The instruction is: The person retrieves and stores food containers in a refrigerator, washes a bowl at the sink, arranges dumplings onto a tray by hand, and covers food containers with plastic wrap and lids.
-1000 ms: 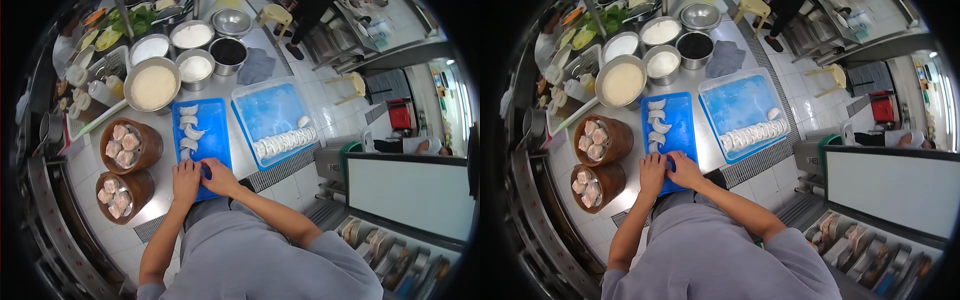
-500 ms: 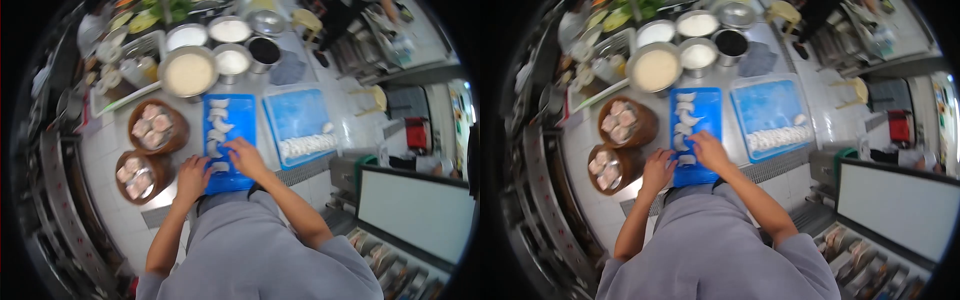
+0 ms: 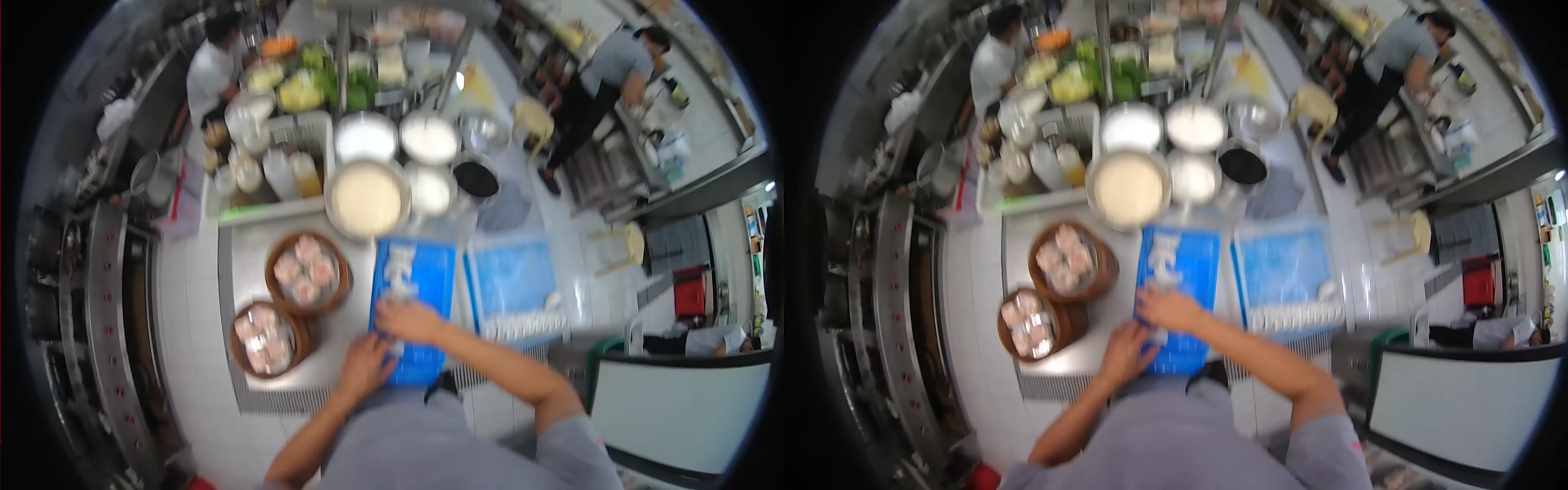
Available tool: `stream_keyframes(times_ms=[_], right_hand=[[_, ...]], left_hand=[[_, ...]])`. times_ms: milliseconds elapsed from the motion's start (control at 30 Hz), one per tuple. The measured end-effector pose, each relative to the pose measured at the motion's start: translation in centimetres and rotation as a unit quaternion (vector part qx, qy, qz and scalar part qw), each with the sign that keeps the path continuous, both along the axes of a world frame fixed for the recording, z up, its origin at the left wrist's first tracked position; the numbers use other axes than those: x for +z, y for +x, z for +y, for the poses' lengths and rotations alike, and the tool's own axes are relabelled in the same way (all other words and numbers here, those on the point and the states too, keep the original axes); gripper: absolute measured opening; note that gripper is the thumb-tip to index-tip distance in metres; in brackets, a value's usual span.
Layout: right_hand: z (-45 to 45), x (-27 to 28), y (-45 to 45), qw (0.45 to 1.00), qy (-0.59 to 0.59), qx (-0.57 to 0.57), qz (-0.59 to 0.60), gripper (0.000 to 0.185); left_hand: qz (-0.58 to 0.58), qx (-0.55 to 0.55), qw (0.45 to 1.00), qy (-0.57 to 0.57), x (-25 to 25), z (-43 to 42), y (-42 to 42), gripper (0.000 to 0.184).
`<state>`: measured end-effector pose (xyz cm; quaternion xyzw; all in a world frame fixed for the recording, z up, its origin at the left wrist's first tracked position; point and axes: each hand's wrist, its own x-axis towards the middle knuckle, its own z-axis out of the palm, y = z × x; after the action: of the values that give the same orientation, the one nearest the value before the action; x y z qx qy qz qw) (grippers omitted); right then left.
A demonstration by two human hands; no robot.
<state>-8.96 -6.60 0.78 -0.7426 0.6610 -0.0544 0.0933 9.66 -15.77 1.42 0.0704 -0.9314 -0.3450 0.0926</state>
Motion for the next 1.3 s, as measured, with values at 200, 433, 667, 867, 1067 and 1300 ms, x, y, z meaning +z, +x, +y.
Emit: stream_keyframes(times_ms=[200, 433, 667, 867, 1067, 1300], right_hand=[[0.6, 1.1, 0.5, 0.997, 0.039, -0.038, -0.058, 0.027], [1.4, 1.0, 1.1, 0.991, 0.013, -0.090, -0.093, 0.030], [0.9, -0.7, 1.8, 0.971, 0.085, -0.211, -0.074, 0.035], [3.0, 0.6, 2.4, 0.949, 0.050, -0.283, -0.132, 0.035], [3.8, 1.1, 3.5, 0.909, 0.053, -0.352, -0.216, 0.039], [4.4, 1.7, 4.9, 0.844, -0.014, -0.460, -0.276, 0.034]], left_hand=[[-0.001, -0.014, 1.000, 0.004, 1.4, -0.6, -0.1, 0.026], [-0.069, 0.012, 0.997, -0.013, 1.5, -1.3, -1.0, 0.028], [-0.075, 0.066, 0.994, -0.045, 0.8, -2.0, -1.4, 0.032], [-0.026, 0.109, 0.992, 0.066, 1.9, -2.2, -0.9, 0.027], [-0.017, 0.051, 0.998, -0.030, 0.3, -1.7, -2.5, 0.029], [-0.081, 0.021, 0.995, -0.053, 2.3, -1.9, -3.4, 0.036]])
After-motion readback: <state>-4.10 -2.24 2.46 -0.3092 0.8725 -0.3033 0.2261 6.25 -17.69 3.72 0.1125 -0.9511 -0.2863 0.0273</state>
